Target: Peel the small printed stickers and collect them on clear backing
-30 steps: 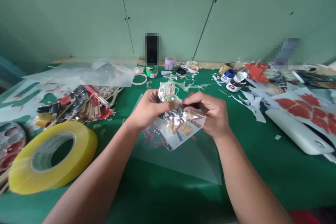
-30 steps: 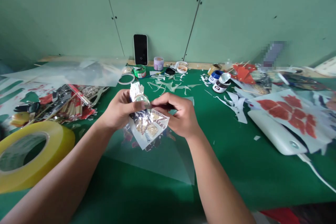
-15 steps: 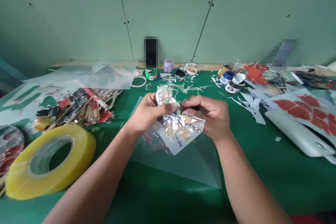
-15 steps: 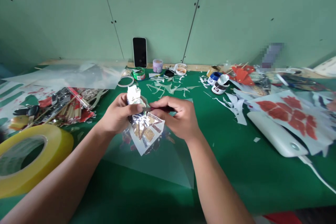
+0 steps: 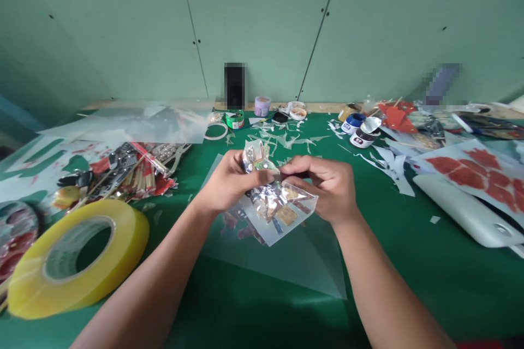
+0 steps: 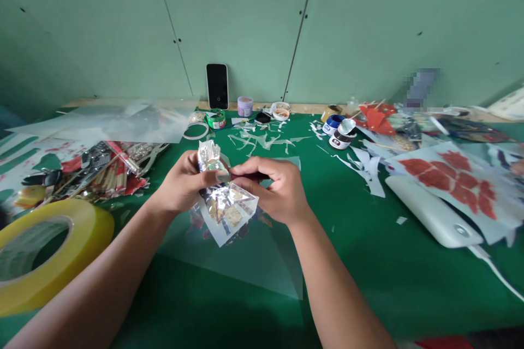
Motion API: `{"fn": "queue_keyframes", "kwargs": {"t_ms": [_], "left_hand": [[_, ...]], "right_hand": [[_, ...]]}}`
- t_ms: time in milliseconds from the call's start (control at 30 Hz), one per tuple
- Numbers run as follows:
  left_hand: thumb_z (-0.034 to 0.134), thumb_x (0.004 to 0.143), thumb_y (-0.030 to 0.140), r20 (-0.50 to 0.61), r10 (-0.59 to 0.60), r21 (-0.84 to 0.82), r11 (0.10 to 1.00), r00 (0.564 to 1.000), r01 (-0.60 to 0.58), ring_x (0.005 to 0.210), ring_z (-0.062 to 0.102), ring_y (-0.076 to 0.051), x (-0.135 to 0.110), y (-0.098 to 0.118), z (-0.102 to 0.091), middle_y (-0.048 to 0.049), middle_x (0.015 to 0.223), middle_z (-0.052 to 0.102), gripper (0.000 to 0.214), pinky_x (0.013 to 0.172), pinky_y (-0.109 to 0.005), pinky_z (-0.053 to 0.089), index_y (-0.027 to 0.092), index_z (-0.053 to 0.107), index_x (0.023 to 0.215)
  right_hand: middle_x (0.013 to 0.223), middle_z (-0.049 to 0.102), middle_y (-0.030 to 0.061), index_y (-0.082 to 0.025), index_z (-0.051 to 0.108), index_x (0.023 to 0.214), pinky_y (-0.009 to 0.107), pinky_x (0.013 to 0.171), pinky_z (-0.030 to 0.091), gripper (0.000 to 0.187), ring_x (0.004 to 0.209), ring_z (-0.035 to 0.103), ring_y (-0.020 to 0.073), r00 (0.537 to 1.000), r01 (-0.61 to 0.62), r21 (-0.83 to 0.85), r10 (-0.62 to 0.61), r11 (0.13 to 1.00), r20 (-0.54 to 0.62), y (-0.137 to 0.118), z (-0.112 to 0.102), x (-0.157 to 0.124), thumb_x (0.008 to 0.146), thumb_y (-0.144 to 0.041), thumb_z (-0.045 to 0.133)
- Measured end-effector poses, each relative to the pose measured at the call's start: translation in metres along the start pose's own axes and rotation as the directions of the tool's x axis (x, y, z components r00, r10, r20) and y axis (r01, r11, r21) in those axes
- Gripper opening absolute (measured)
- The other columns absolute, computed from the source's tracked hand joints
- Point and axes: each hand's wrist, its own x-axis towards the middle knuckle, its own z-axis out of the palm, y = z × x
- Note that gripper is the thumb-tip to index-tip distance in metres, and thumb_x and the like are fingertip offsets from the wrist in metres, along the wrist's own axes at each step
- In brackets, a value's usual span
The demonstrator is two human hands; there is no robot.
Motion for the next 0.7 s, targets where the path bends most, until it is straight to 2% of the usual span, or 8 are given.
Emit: {"fn": "queue_keyframes", "kwargs": {"t_ms": [400, 700], "left_hand": [[0.082, 0.064, 0.025, -0.001, -0.016, -0.116, 0.993, 1.0, 0.016, 0.049, 0.049, -0.007, -0.0017, -0.0026, 0.0001, 0.0027, 0.057, 0.058, 0.023, 0.047, -0.019, 0.04, 0.014, 0.062, 0.062], [0.083, 0.061, 0.02, 0.033, -0.025, -0.105, 0.994, 0.999, 0.028, 0.048, 0.05, -0.007, -0.0024, -0.0003, -0.0009, 0.0026, 0.057, 0.06, 0.021, 0.047, -0.02, 0.042, 0.014, 0.063, 0.062]], "right_hand": [[0.07, 0.074, 0.0004, -0.022, 0.077, 0.079, 0.019, 0.05, 0.051, 0.003, 0.059, 0.066, 0.011, 1.0, -0.013, -0.021, 0.013, 1.0, -0.001, -0.0033, -0.0019, 0.0, 0.076, -0.023, 0.077], [0.071, 0.075, 0.0004, -0.022, 0.077, 0.079, 0.018, 0.05, 0.051, 0.003, 0.06, 0.067, 0.0104, 1.0, 0.019, -0.029, -0.019, 0.999, -0.008, -0.0034, -0.0006, -0.0006, 0.076, -0.023, 0.077]]}}
